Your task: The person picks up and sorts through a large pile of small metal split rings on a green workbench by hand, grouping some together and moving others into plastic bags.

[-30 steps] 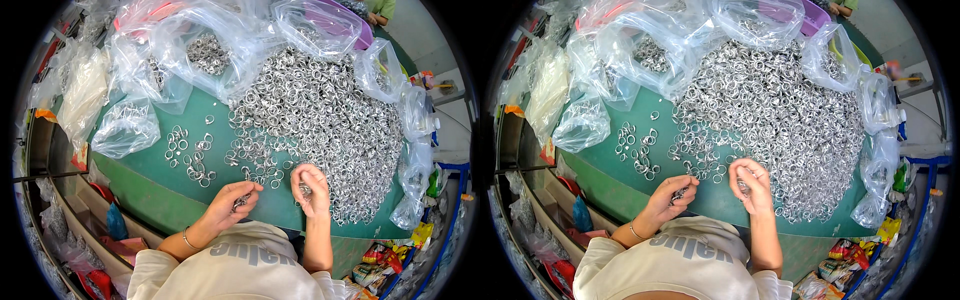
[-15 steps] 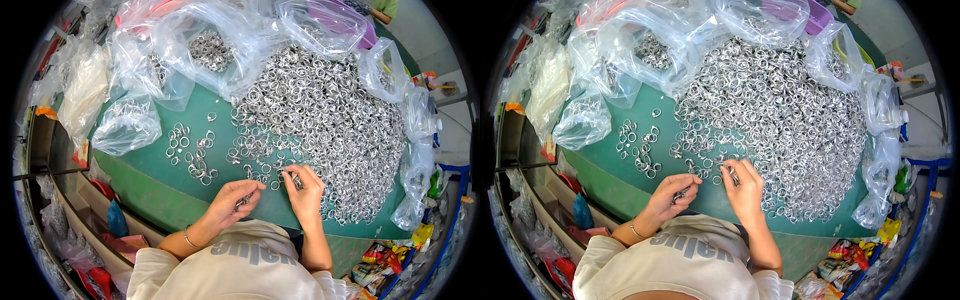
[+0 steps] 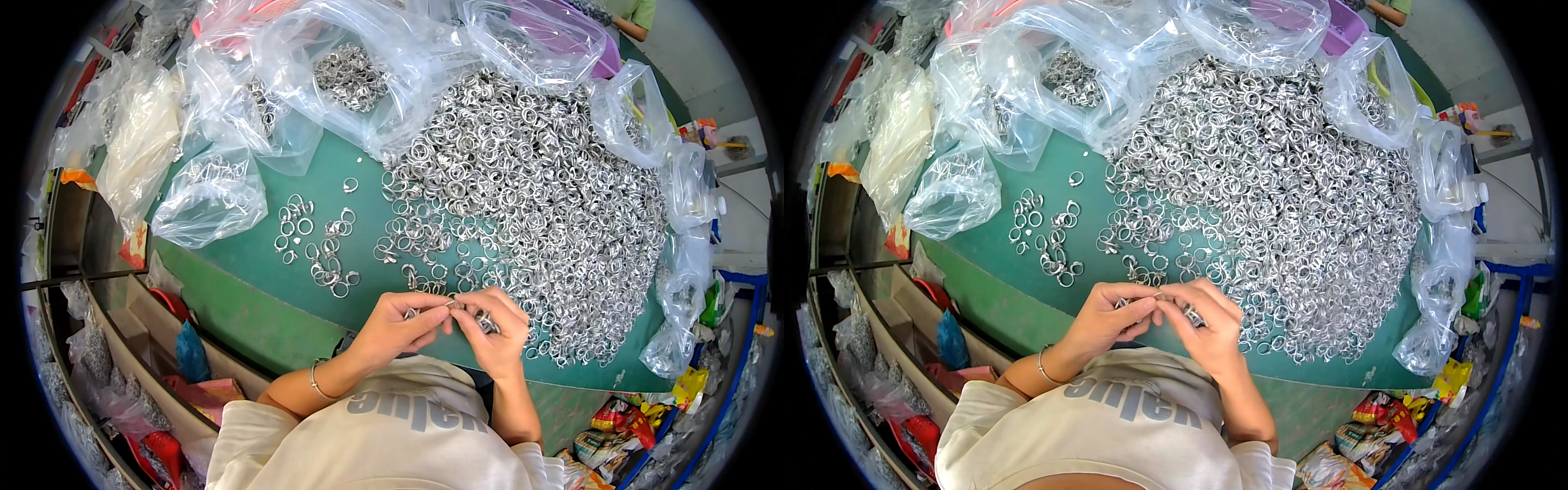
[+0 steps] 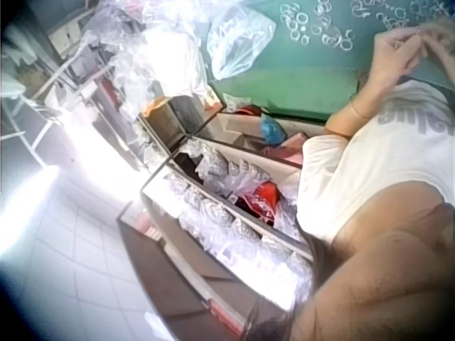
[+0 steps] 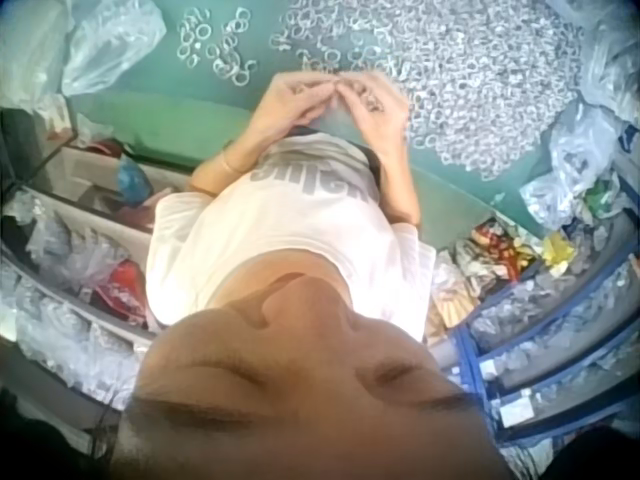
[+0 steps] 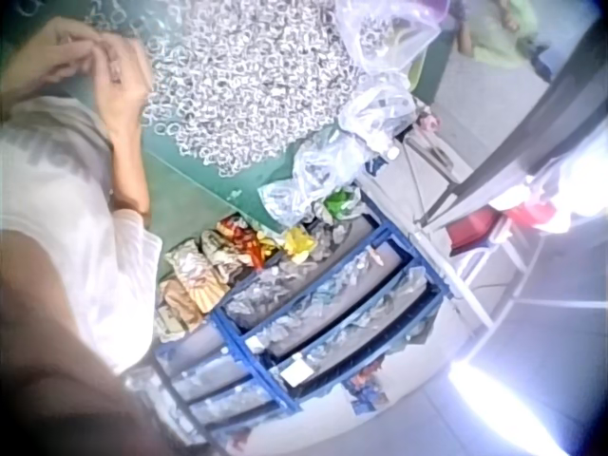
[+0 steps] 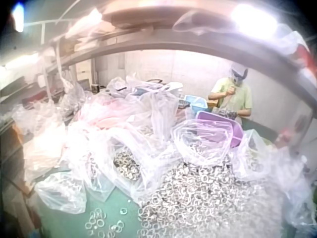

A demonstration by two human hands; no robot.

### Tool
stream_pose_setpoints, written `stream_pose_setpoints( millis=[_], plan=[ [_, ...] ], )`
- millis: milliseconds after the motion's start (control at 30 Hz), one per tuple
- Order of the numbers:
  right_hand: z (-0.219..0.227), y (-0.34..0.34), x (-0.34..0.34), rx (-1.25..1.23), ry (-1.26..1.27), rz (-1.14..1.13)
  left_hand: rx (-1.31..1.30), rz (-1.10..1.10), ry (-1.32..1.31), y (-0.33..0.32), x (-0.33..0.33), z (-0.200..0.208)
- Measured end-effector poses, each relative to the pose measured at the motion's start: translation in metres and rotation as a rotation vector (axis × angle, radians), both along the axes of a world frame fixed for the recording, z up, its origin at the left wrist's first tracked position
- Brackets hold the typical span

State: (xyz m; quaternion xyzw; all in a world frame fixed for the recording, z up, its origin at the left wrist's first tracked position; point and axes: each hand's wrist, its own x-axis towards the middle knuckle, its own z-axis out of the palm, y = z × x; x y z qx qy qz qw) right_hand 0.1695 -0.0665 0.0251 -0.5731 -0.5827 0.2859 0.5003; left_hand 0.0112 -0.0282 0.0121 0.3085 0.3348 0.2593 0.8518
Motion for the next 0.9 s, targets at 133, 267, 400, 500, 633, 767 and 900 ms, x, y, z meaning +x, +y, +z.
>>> stream_pose_setpoints(
  millis=[133, 267, 400, 500, 633, 767, 900],
  plan=[
    [-0.001, -0.005, 0.002, -0.132, 0.184, -0.036, 0.071, 0.026, 0.021, 0.0, 0.001, 0.001],
    [-0.001, -0.003, 0.001, -0.108, 0.157, 0.072, 0.136, 0.003, 0.061, -0.003, -0.002, -0.002],
    [-0.011, -0.015, 0.014, -0.315, 0.877, 0.028, 0.095, 0.0, 0.05, -0.001, -0.002, 0.006],
    [-0.004, -0.004, 0.025, -0.114, 1.378, 0.107, 0.044, 0.035, 0.064, -0.001, -0.005, 0.001],
    [-0.017, -0.003, 0.038, -0.307, 1.28, -0.011, 0.041, 0.068, 0.027, -0.003, -0.009, -0.009],
    [-0.007, 0.007, 0.029, -0.511, 0.389, -0.251, 0.035, 0.051, 0.089, -0.003, -0.01, -0.008],
    [-0.015, 0.019, 0.009, -0.212, -0.579, -0.214, 0.067, -0.009, 0.14, -0.004, -0.007, -0.007]
  ],
)
